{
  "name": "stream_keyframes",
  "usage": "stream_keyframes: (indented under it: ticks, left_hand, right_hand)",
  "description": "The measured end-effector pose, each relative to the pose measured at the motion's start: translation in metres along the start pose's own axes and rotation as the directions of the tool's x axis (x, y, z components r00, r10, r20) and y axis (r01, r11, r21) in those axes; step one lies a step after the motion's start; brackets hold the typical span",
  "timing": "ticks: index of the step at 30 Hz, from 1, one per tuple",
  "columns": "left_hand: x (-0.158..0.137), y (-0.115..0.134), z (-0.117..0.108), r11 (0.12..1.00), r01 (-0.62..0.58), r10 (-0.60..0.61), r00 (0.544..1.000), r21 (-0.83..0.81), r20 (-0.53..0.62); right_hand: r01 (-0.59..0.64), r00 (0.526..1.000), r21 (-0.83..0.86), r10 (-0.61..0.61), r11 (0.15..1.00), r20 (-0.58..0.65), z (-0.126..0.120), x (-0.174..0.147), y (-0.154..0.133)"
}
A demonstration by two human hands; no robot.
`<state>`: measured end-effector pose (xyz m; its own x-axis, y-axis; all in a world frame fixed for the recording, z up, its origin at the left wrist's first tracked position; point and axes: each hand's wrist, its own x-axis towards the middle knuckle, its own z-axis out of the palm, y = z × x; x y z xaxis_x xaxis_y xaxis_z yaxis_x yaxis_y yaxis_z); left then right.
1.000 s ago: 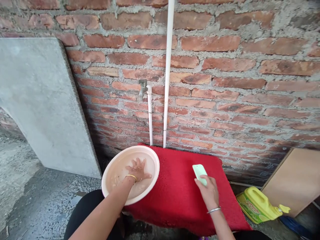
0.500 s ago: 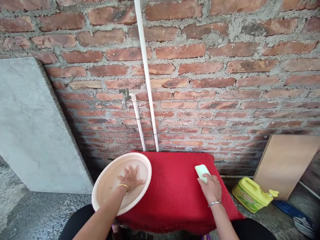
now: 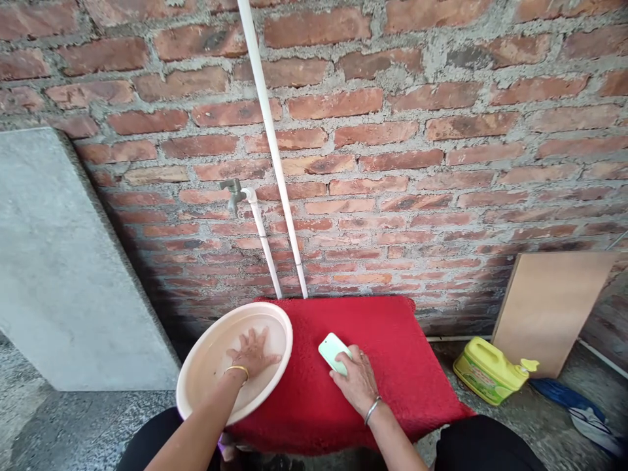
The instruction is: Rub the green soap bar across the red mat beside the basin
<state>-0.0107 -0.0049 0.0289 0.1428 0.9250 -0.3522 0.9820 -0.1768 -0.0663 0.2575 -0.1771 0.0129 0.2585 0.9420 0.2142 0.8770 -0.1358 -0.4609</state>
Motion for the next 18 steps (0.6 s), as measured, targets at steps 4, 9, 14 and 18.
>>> stream_keyframes:
  ticks: [4,9,14,18]
  left_hand:
    - [0.001,0.0,0.0,1.0,-0.001,0.002,1.0,0.004,-0.021]
    - [0.0,0.003,-0.001,1.0,0.011,-0.011,1.0,-0.024,0.01]
    - [0.0,0.003,0.0,0.999,-0.003,0.002,1.0,-0.05,-0.019]
    - [0.001,0.001,0.004,0.998,-0.026,0.024,0.998,-0.052,-0.051]
  right_hand:
    - [-0.13,0.99,-0.054,0.126,0.99,-0.061,-0.017,0.004,0.034]
    - [-0.445,0.885,-0.178,0.402,0.877,-0.234,-0.056,0.004,0.114]
    - [-0.557,0.802,-0.152,0.482,0.817,-0.352,-0.065,0.004,0.134]
    - [-0.262,0.942,-0.008,0.254,0.965,-0.22,-0.037,0.01,0.074]
